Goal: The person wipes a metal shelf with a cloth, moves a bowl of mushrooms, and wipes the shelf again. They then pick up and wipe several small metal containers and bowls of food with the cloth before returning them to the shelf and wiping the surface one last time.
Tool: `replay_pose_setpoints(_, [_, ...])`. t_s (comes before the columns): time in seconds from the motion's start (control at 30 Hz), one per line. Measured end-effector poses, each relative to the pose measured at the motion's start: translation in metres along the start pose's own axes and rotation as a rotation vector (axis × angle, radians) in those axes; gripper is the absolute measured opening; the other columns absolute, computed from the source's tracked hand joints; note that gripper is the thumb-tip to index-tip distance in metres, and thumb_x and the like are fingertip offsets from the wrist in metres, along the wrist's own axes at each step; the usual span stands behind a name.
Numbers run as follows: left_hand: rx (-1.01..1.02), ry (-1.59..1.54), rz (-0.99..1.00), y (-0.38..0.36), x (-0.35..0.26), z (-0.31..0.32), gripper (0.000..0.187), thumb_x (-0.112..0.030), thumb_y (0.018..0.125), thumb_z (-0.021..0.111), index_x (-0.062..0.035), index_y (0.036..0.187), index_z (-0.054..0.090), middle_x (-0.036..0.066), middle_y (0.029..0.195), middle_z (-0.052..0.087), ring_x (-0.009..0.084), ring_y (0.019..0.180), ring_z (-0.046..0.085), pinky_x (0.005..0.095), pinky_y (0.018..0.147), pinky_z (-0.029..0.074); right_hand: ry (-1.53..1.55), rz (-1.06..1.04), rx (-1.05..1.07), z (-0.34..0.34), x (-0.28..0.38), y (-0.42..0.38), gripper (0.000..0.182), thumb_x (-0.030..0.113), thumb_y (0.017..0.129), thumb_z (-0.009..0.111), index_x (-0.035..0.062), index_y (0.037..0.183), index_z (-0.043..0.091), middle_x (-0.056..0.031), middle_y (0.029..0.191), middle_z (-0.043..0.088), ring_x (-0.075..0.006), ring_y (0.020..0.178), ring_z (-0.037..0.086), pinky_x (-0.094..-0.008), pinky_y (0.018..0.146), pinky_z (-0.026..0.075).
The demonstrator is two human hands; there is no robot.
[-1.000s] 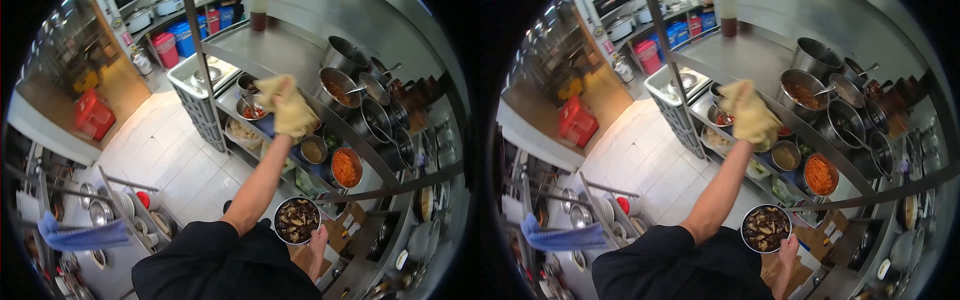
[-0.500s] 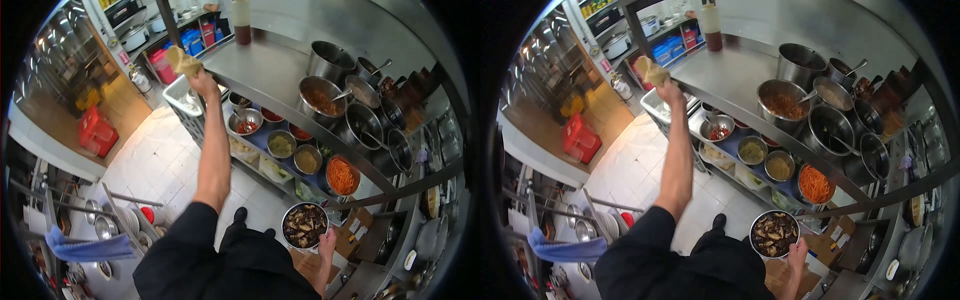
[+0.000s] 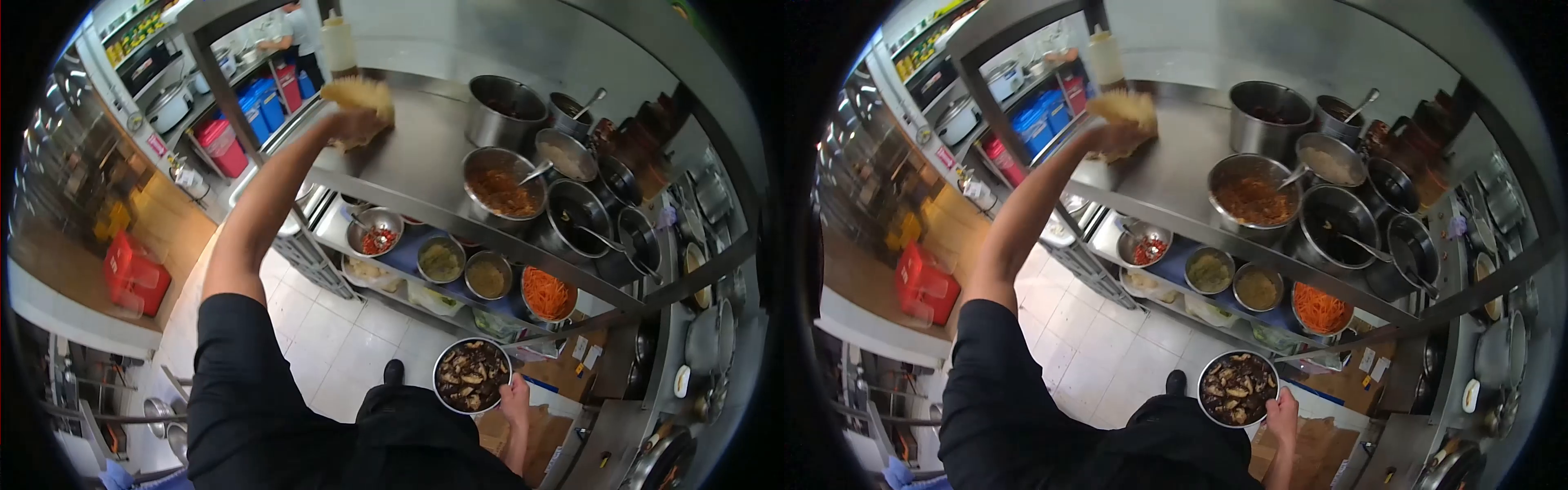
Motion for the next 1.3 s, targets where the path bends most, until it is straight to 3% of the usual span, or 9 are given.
replay_pose_setpoints(0.03, [-0.103, -0.157, -0.307, 0.004, -0.031, 0.001, 0.031, -0.012, 0.087, 0.041, -0.0071, 0.117, 0.048, 0.018, 0.091, 0.054, 0.0313, 0.091, 0.057, 0.0417, 0.081, 0.043, -0.036, -0.011, -0.022, -0.002, -0.003, -0.001, 0.006, 0.003, 0.075, 0.044, -0.0004, 0.078, 0.049, -0.0057, 0.06, 0.052, -0.013, 0.044, 0.052, -0.0273, 0.036, 0.043])
replay_pose_setpoints(0.13, [0.129, 0.298, -0.079, 0.002, -0.107, -0.005, 0.034, -0.017, 0.091, 0.036, -0.0039, 0.122, 0.045, 0.021, 0.119, 0.046, 0.0325, 0.108, 0.05, 0.0436, 0.091, 0.039, -0.015, 0.045, -0.068, 0.008, -0.005, -0.016, 0.006, 0.002, 0.075, 0.044, -0.0015, 0.077, 0.048, -0.0074, 0.06, 0.053, -0.014, 0.044, 0.054, -0.0279, 0.035, 0.044])
replay_pose_setpoints(0.23, [-0.259, 0.126, 0.658, 0.049, -0.082, 0.039, 0.032, -0.017, 0.09, 0.035, -0.0076, 0.117, 0.05, 0.018, 0.121, 0.047, 0.0319, 0.113, 0.046, 0.044, 0.094, 0.036, 0.014, 0.081, -0.083, 0.0, -0.004, -0.006, 0.006, 0.001, 0.077, 0.042, -0.001, 0.078, 0.047, -0.0076, 0.059, 0.052, -0.0142, 0.042, 0.052, -0.0267, 0.036, 0.043])
replay_pose_setpoints(0.33, [-0.046, -0.003, -0.253, 0.086, -0.052, 0.015, 0.025, -0.014, 0.079, 0.049, -0.01, 0.1, 0.062, 0.013, 0.104, 0.058, 0.0291, 0.103, 0.053, 0.0413, 0.086, 0.041, 0.054, 0.067, -0.159, -0.003, -0.018, -0.007, 0.008, 0.002, 0.075, 0.044, -0.0046, 0.078, 0.049, -0.0105, 0.06, 0.053, -0.0164, 0.043, 0.055, -0.0296, 0.035, 0.046])
replay_pose_setpoints(0.47, [-0.445, -0.091, 0.242, 0.112, -0.064, 0.016, 0.02, -0.017, 0.078, 0.049, -0.0037, 0.087, 0.06, 0.017, 0.091, 0.059, 0.0305, 0.09, 0.056, 0.0386, 0.082, 0.043, 0.127, 0.041, -0.272, 0.002, -0.036, -0.01, 0.005, 0.001, 0.075, 0.044, -0.0039, 0.074, 0.045, -0.01, 0.059, 0.05, -0.0175, 0.042, 0.054, -0.0298, 0.034, 0.044])
replay_pose_setpoints(0.8, [0.001, -0.46, 0.31, -0.041, -0.074, -0.007, 0.035, -0.006, 0.069, 0.047, 0.0056, 0.098, 0.062, 0.017, 0.107, 0.064, 0.0224, 0.098, 0.059, 0.0313, 0.088, 0.043, 0.11, 0.113, -0.202, -0.002, -0.033, 0.002, 0.006, 0.001, 0.076, 0.045, -0.0045, 0.073, 0.044, -0.0104, 0.058, 0.049, -0.0189, 0.041, 0.054, -0.0305, 0.033, 0.044])
replay_pose_setpoints(1.03, [-0.131, -0.564, -0.449, -0.079, 0.013, -0.006, 0.02, -0.008, 0.072, 0.05, 0.0024, 0.088, 0.058, 0.008, 0.08, 0.059, 0.0142, 0.08, 0.054, 0.0288, 0.075, 0.043, 0.1, 0.055, -0.209, -0.007, -0.034, 0.004, 0.005, 0.001, 0.076, 0.044, -0.0038, 0.074, 0.045, -0.009, 0.058, 0.05, -0.0167, 0.041, 0.053, -0.0297, 0.033, 0.044])
replay_pose_setpoints(1.27, [0.134, -0.571, -0.022, -0.063, -0.125, -0.005, 0.024, -0.012, 0.073, 0.05, 0.0027, 0.092, 0.054, 0.011, 0.09, 0.056, 0.0166, 0.086, 0.051, 0.0301, 0.082, 0.041, -0.028, -0.033, -0.152, -0.008, -0.012, 0.011, 0.005, 0.001, 0.075, 0.044, -0.003, 0.075, 0.046, -0.0084, 0.058, 0.05, -0.0158, 0.041, 0.053, -0.0293, 0.033, 0.044])
replay_pose_setpoints(1.3, [0.088, -0.296, 0.355, -0.046, -0.125, -0.002, 0.027, -0.012, 0.071, 0.05, 0.0032, 0.093, 0.056, 0.012, 0.091, 0.057, 0.0167, 0.087, 0.052, 0.0298, 0.082, 0.041, -0.094, -0.068, -0.146, -0.005, -0.004, 0.015, 0.005, 0.002, 0.076, 0.044, -0.0029, 0.075, 0.046, -0.0082, 0.058, 0.05, -0.016, 0.041, 0.053, -0.0292, 0.033, 0.044])
Point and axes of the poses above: each hand's wrist, its own y-axis towards the middle knuckle, its own z-axis out of the palm, x = y × z, the point moved 1 cm from there along y, towards the middle knuckle
